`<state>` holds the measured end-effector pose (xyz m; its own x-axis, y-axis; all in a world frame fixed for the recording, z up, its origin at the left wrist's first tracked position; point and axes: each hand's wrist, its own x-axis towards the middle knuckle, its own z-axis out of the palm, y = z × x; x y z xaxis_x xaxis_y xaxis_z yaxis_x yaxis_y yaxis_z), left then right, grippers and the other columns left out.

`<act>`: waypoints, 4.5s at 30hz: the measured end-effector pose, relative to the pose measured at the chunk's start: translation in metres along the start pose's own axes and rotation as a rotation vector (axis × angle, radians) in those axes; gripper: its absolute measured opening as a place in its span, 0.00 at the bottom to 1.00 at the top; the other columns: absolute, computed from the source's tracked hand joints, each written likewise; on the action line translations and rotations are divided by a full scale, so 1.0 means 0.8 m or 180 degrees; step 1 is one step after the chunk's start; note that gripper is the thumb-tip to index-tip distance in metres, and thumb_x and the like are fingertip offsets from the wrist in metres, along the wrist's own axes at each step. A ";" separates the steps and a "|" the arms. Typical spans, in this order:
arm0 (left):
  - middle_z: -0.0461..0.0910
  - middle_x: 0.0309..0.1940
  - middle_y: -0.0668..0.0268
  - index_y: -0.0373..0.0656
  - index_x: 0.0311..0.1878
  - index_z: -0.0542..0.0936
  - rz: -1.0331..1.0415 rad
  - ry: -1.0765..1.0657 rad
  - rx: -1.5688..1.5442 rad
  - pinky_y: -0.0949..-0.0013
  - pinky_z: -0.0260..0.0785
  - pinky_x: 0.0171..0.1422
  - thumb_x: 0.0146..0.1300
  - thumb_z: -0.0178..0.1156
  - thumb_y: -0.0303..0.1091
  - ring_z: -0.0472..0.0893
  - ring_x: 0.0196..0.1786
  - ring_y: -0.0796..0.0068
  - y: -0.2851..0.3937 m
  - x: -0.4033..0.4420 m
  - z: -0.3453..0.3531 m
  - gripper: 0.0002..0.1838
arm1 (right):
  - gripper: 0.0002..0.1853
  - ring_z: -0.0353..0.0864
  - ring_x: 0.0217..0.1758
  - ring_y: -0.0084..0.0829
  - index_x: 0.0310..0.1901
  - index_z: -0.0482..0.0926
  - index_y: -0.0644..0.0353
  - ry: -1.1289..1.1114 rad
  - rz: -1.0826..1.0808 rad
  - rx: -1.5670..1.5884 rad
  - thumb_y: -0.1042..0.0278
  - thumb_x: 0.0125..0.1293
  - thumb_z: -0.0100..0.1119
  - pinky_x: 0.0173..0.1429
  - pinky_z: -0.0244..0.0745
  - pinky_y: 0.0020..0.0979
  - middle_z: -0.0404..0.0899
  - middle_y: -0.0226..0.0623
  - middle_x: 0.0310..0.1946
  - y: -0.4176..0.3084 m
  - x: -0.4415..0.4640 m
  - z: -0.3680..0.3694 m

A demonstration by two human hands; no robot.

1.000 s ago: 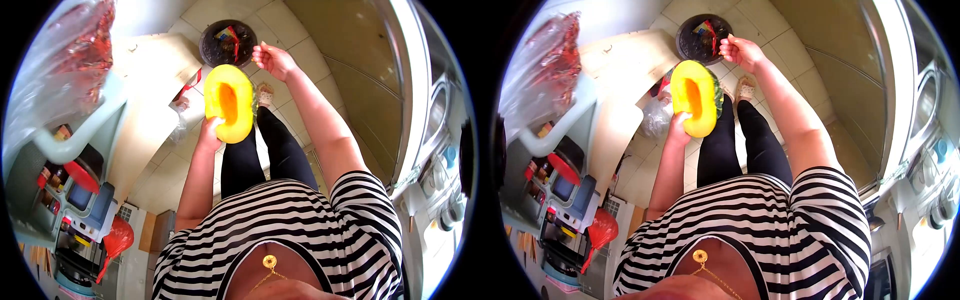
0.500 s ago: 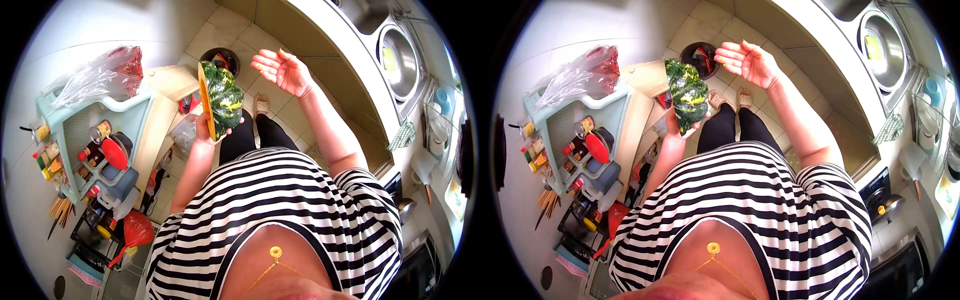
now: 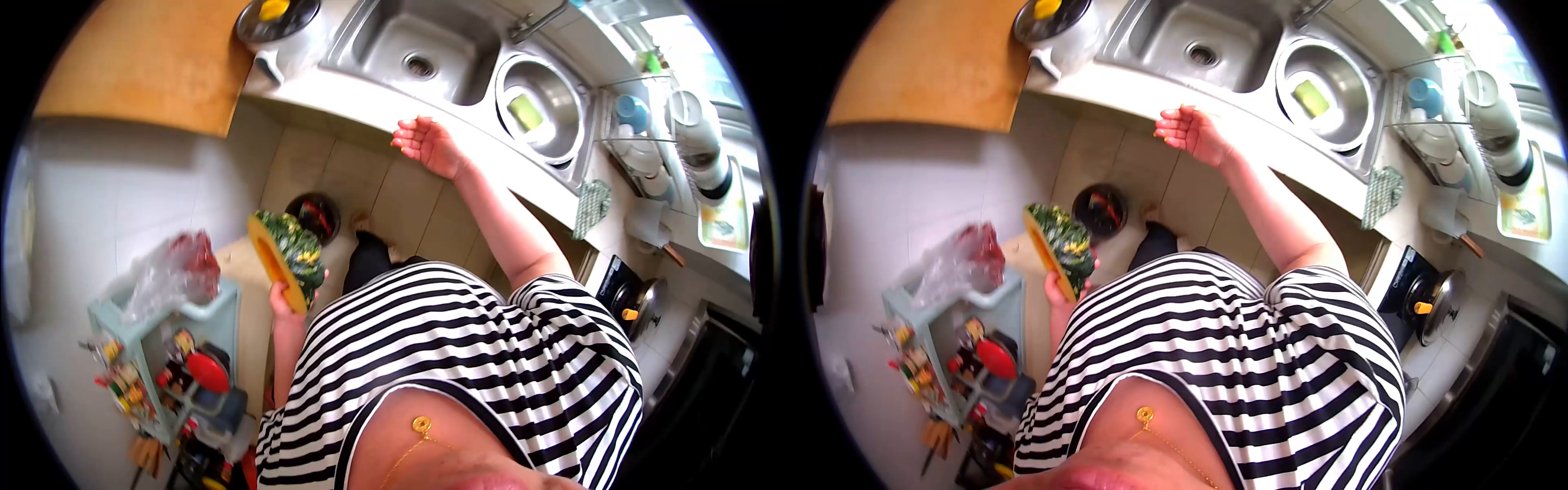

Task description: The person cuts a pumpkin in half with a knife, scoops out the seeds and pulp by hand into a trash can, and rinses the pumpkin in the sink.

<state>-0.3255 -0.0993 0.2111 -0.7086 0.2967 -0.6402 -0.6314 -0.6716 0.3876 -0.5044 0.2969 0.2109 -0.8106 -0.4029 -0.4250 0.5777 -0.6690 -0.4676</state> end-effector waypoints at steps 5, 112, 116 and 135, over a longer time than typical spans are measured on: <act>0.74 0.53 0.47 0.33 0.62 0.65 -0.0180 -0.0436 -0.0491 0.63 0.81 0.30 0.59 0.40 0.41 0.78 0.50 0.43 0.053 0.051 0.012 0.30 | 0.16 0.79 0.35 0.30 0.39 0.76 0.65 0.0820 -0.0473 -0.0781 0.61 0.71 0.41 0.42 0.75 0.29 0.79 0.36 0.31 -0.104 0.026 -0.012; 0.75 0.48 0.63 0.38 0.56 0.69 0.0715 0.0250 0.0618 0.65 0.71 0.54 0.53 0.52 0.26 0.77 0.49 0.68 -0.013 0.317 0.380 0.24 | 0.27 0.76 0.49 0.56 0.41 0.79 0.65 0.1329 -0.1220 -0.6819 0.48 0.66 0.38 0.54 0.69 0.48 0.79 0.58 0.41 -0.412 0.172 -0.152; 0.74 0.49 0.61 0.37 0.60 0.66 0.1060 0.0478 0.1074 0.67 0.69 0.57 0.52 0.52 0.23 0.76 0.52 0.68 -0.017 0.317 0.397 0.27 | 0.24 0.76 0.52 0.53 0.53 0.77 0.60 0.1429 -0.1040 -0.6129 0.52 0.64 0.44 0.58 0.69 0.44 0.78 0.56 0.45 -0.409 0.165 -0.166; 0.71 0.57 0.55 0.45 0.61 0.68 0.4619 0.0880 0.5427 0.60 0.68 0.61 0.43 0.63 0.21 0.73 0.57 0.52 0.009 0.335 0.444 0.36 | 0.21 0.64 0.23 0.21 0.24 0.74 0.53 0.1389 -0.0513 -0.4354 0.43 0.53 0.63 0.32 0.65 0.29 0.70 0.22 0.20 -0.410 0.171 -0.152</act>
<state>-0.6315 0.2163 0.2781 -0.8426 0.1274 0.5233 0.4050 0.7902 0.4599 -0.7931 0.5376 0.2117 -0.9256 0.0044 -0.3784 0.3245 0.5236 -0.7877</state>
